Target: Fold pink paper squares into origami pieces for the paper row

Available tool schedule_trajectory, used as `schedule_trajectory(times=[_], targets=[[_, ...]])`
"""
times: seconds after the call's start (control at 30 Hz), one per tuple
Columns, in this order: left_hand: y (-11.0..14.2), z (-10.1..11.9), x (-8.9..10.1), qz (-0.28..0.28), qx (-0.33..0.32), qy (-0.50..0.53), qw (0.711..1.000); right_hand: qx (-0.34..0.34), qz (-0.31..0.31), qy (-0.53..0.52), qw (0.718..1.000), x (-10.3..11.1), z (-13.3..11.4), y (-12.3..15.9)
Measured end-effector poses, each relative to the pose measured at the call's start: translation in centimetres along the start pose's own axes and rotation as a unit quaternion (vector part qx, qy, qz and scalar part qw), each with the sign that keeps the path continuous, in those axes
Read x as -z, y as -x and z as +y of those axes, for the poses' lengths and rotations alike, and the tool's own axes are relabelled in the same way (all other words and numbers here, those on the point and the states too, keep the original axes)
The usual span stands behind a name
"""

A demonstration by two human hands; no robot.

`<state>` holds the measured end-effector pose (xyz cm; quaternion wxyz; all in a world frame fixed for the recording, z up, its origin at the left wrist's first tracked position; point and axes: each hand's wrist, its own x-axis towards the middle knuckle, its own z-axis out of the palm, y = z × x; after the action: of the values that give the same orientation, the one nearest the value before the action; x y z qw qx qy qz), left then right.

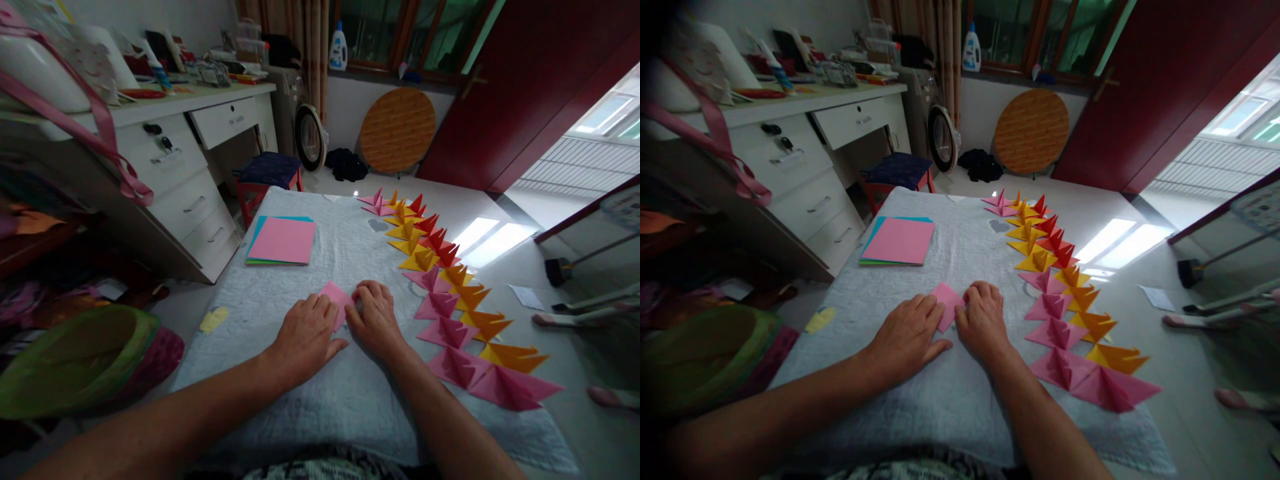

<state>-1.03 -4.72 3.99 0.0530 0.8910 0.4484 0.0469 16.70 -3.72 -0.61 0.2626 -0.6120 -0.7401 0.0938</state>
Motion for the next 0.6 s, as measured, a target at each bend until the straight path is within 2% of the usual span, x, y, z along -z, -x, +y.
schedule_trajectory(times=[0.2, 0.4, 0.5, 0.6], targets=[[-0.5, -0.1, -1.5, 0.019, 0.029, -0.008, 0.999, 0.003, 0.0, -0.074, 0.997, 0.4, 0.3, -0.1], [0.2, -0.4, -1.4, 0.032, -0.01, -0.001, 0.999, -0.016, -0.009, -0.151, 0.988, 0.6, 0.2, -0.2], [0.3, -1.2, -1.3, 0.085, -0.038, 0.005, 0.996, -0.048, 0.001, -0.196, 0.979, 0.7, 0.1, -0.1], [0.2, -2.0, -0.8, 0.192, -0.039, 0.067, 0.978, -0.068, 0.041, -0.271, 0.959, 0.7, 0.2, 0.0]])
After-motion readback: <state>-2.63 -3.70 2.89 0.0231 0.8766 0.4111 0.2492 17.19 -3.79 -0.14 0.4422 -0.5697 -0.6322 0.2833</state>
